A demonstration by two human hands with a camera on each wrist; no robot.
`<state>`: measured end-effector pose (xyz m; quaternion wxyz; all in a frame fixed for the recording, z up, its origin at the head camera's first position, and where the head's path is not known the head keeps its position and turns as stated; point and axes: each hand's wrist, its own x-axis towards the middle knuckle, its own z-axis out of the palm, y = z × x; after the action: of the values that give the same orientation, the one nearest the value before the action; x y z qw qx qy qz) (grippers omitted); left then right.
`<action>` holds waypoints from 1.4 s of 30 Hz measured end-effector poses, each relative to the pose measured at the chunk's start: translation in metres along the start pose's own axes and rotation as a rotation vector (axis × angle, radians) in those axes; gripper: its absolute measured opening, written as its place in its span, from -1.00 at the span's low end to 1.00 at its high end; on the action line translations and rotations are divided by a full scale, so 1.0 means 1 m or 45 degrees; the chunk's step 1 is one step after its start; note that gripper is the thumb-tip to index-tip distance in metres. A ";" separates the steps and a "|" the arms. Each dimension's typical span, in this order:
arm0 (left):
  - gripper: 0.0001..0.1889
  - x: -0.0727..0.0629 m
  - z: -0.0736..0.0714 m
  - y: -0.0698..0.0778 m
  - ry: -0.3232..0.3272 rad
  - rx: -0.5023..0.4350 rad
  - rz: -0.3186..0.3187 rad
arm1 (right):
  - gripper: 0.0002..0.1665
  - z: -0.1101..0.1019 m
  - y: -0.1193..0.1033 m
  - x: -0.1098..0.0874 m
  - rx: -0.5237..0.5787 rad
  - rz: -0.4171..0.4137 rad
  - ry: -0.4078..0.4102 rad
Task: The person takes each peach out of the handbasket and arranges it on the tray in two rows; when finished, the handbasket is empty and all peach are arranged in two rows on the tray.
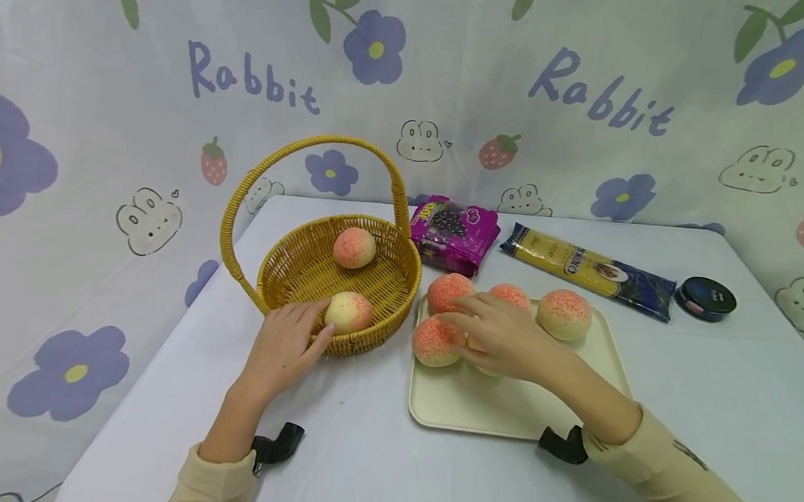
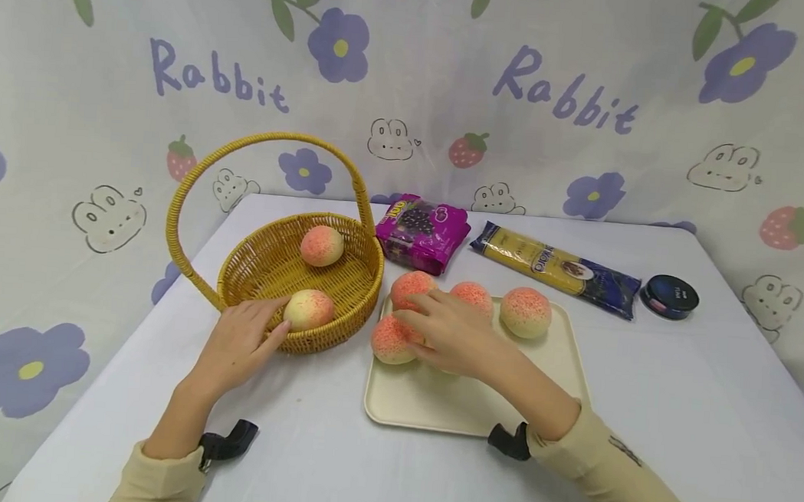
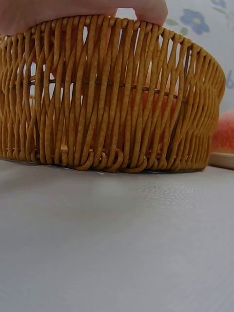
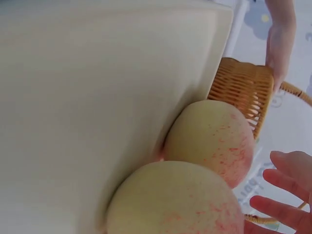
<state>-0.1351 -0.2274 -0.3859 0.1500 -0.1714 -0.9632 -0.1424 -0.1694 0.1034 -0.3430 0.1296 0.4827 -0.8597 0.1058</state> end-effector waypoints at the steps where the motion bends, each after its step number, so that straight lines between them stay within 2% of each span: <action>1: -0.46 0.000 0.000 0.000 -0.001 0.001 -0.003 | -0.52 -0.001 -0.002 0.002 0.002 -0.001 -0.019; 7: -0.45 -0.002 0.000 -0.001 -0.001 -0.004 -0.011 | -0.48 -0.008 -0.015 0.019 0.075 0.004 -0.102; 14: -0.43 -0.001 0.000 -0.001 -0.002 0.004 -0.007 | -0.53 -0.004 -0.025 0.047 0.106 -0.051 -0.051; 17: -0.42 -0.002 -0.002 0.000 -0.020 0.009 -0.015 | -0.56 0.003 -0.028 0.062 0.132 -0.043 -0.067; 27: -0.47 -0.004 -0.007 -0.001 -0.034 -0.002 -0.011 | -0.54 0.022 -0.035 0.100 0.202 0.115 -0.235; 35: -0.52 -0.005 -0.006 -0.001 -0.021 0.069 0.028 | -0.57 0.040 -0.033 0.119 0.284 0.186 -0.215; 42: -0.51 -0.006 -0.007 -0.002 -0.041 0.065 0.017 | -0.43 0.055 -0.034 0.133 0.309 0.299 -0.310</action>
<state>-0.1287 -0.2333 -0.3822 0.1397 -0.1763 -0.9677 -0.1139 -0.2134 -0.0376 -0.3499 -0.0476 0.4005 -0.9003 0.1638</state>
